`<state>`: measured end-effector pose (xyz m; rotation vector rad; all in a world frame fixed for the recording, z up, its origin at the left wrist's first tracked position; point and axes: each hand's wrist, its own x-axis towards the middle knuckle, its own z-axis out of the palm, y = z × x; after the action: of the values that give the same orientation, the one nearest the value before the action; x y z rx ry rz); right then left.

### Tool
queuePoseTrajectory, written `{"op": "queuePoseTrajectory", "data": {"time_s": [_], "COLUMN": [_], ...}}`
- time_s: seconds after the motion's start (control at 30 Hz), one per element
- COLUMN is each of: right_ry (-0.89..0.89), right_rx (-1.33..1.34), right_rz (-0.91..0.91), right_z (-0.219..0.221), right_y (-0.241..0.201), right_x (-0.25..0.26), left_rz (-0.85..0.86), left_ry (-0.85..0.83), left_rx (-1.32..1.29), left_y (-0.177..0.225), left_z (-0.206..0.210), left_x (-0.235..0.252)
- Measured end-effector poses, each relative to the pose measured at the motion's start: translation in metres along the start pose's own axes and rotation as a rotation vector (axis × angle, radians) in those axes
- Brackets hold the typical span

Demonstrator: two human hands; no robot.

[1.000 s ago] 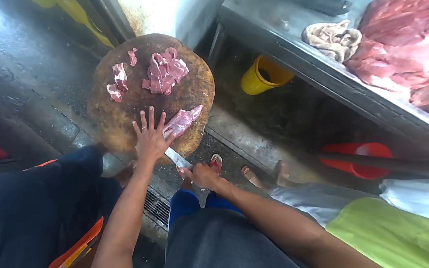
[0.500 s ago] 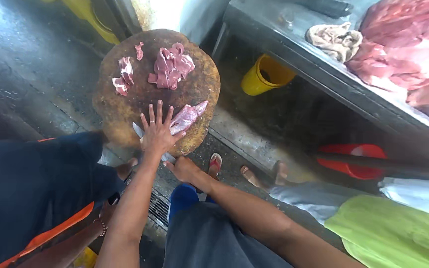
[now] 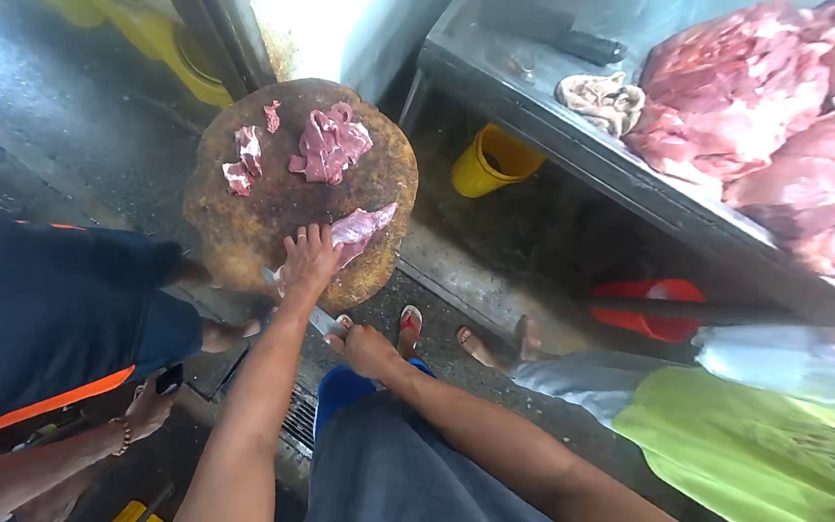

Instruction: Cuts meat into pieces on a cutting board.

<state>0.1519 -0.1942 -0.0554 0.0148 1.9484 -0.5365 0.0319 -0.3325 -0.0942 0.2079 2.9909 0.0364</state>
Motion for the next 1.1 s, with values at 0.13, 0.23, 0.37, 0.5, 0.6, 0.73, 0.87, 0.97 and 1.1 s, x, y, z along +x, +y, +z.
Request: {"op": "queuePoseTrajectory", "data": {"time_s": [0.13,0.23,0.37,0.5,0.6,0.73,0.87,0.97,1.1], "right_ry": [0.001,0.021,0.039,0.205,0.306,0.421,0.446,0.429,0.253], "right_rx": [-0.086,-0.137,-0.060,0.111,0.215,0.350,0.384,0.332,0.165], "right_rz": [0.107,0.120,0.088,0.093,0.119,0.152,0.157,0.136,0.073], "right_z": [0.014,0.020,0.012,-0.016,-0.050,-0.075,-0.083,-0.085,-0.109], "right_y": [0.026,0.039,0.058,0.080,0.094,0.121,0.147,0.180,0.193], "right_x": [-0.025,-0.031,-0.041,-0.039,-0.025,-0.013,-0.035,-0.050,-0.033], "left_rz": [-0.053,-0.151,-0.231,-0.263,-0.222,0.075,0.208,0.052,-0.425], "left_ry": [-0.073,-0.042,0.000,0.093,0.097,-0.099,-0.150,-0.118,0.054], "left_rx": [-0.138,-0.163,-0.192,-0.322,-0.426,-0.575,-0.456,-0.472,-0.553], "left_y": [-0.031,-0.070,-0.119,-0.112,-0.063,-0.001,0.047,0.046,0.017], "left_z": [-0.023,-0.048,-0.073,-0.080,-0.080,-0.049,-0.024,-0.036,-0.046], "left_x": [0.020,0.037,0.061,0.050,0.026,0.035,0.070,0.069,0.027]}}
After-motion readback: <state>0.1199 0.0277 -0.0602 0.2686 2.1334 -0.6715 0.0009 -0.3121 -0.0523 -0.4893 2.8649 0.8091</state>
